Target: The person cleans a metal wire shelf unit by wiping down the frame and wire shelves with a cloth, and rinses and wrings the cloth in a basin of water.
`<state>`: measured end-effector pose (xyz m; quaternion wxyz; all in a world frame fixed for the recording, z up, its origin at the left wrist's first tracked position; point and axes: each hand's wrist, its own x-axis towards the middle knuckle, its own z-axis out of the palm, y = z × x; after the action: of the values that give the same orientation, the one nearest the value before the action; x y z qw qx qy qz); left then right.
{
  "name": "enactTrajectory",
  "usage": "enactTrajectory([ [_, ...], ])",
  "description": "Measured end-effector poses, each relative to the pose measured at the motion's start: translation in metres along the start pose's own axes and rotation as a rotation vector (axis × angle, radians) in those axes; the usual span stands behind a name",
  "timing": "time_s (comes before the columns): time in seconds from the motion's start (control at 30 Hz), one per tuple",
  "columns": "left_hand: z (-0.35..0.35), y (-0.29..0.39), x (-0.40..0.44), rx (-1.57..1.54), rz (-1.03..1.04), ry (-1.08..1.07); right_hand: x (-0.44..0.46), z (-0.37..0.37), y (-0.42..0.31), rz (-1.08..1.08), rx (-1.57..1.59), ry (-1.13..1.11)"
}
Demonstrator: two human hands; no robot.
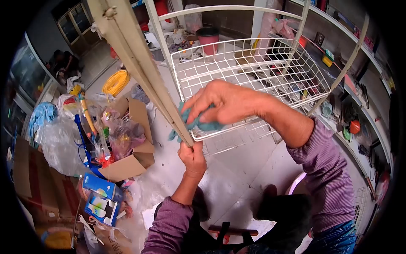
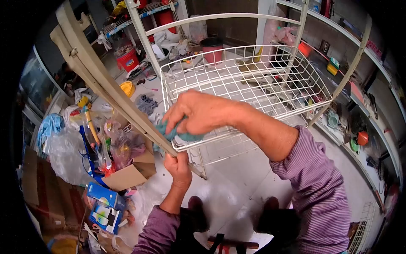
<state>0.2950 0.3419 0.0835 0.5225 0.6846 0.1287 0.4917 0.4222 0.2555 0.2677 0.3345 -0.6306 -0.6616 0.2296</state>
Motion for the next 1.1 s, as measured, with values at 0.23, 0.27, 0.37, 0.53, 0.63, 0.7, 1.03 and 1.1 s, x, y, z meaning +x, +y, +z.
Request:
enactTrajectory([
  [0.23,0.001,0.003,0.003,-0.077,-0.148,-0.052,0.052,-0.007,0.044,-0.177,-0.297,0.738],
  [0.27,0.001,0.003,0.002,-0.077,-0.147,-0.039,0.059,-0.001,0.054,-0.297,-0.511,0.700],
  [0.37,0.001,0.002,0.002,-0.102,-0.154,-0.029,0.069,-0.007,0.077,-0.231,-0.659,0.516],
  [0.53,0.002,0.002,0.001,-0.101,-0.154,-0.040,0.081,-0.033,0.068,0.011,-0.617,0.756],
  [0.63,0.000,-0.004,-0.001,-0.085,-0.138,-0.053,0.060,-0.005,0.067,-0.274,-0.601,0.714],
  [0.7,0.001,-0.004,-0.001,-0.125,-0.180,-0.025,0.044,0.002,0.062,-0.401,-0.580,0.530],
  [1.03,0.005,-0.004,-0.004,-0.161,-0.148,0.038,0.084,-0.035,0.080,-0.031,-0.887,0.977],
  [1.1,0.006,-0.001,-0.002,-0.172,-0.145,0.026,0.078,-0.039,0.091,-0.033,-1.023,0.948],
])
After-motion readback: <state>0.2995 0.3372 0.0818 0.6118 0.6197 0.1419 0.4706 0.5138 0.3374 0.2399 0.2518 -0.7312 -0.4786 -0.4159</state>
